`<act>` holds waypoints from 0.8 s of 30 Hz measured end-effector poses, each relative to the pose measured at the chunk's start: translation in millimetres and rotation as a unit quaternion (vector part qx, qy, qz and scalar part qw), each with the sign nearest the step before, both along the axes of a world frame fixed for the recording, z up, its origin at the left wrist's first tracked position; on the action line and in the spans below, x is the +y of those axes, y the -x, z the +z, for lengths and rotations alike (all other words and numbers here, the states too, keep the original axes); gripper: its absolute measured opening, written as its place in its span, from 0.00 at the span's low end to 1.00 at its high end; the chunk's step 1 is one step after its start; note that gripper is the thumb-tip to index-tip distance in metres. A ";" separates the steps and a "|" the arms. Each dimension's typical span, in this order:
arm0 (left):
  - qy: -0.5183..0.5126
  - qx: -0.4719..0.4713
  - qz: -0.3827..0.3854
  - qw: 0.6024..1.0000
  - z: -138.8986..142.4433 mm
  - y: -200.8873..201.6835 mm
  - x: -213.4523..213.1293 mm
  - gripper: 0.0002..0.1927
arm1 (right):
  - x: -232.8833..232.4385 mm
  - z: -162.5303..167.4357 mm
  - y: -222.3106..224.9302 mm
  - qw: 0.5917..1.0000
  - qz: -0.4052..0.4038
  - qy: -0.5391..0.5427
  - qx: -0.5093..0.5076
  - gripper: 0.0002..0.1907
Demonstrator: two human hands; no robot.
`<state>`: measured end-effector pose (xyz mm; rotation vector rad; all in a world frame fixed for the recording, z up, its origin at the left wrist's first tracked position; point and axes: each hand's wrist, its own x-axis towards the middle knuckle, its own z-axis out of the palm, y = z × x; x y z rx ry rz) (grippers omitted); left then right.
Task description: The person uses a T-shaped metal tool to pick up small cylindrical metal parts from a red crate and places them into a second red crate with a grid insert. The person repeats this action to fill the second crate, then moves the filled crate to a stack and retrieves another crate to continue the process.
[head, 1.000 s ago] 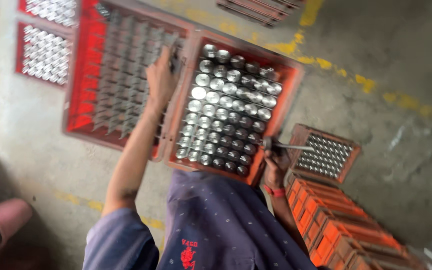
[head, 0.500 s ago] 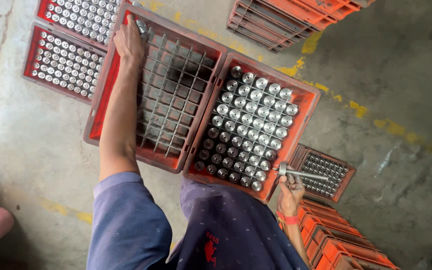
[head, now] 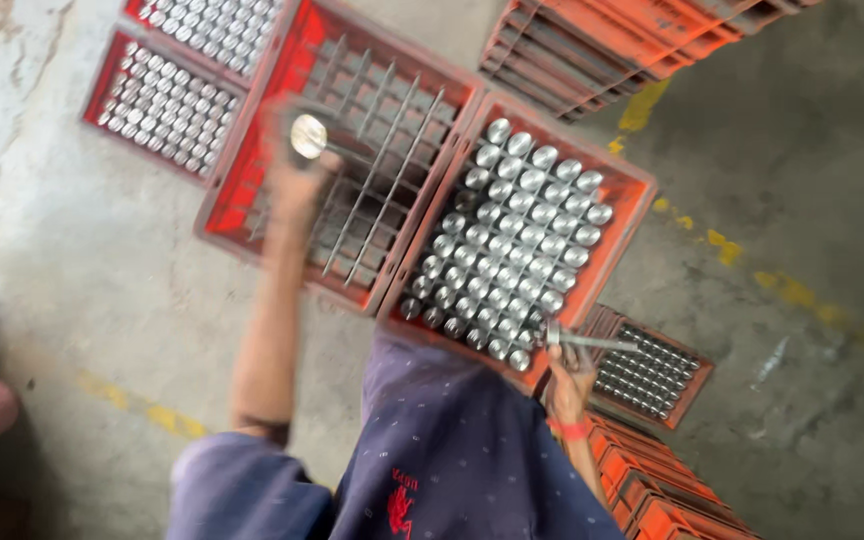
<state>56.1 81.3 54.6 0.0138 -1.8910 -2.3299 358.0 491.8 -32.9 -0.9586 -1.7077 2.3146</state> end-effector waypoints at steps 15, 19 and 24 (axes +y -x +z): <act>0.427 -0.206 -0.258 0.842 -27.6 -248.9 162.5 0.20 | -53.2 74.0 13.8 0.971 0.216 0.082 0.066 0.27; 0.452 -0.185 -0.317 0.813 -18.9 -245.8 165.0 0.18 | -46.7 67.3 -0.1 0.965 0.250 0.025 0.070 0.27; 0.421 -0.138 -0.375 0.814 -26.4 -236.2 165.8 0.16 | -34.8 46.9 -5.4 0.953 0.272 0.007 0.130 0.28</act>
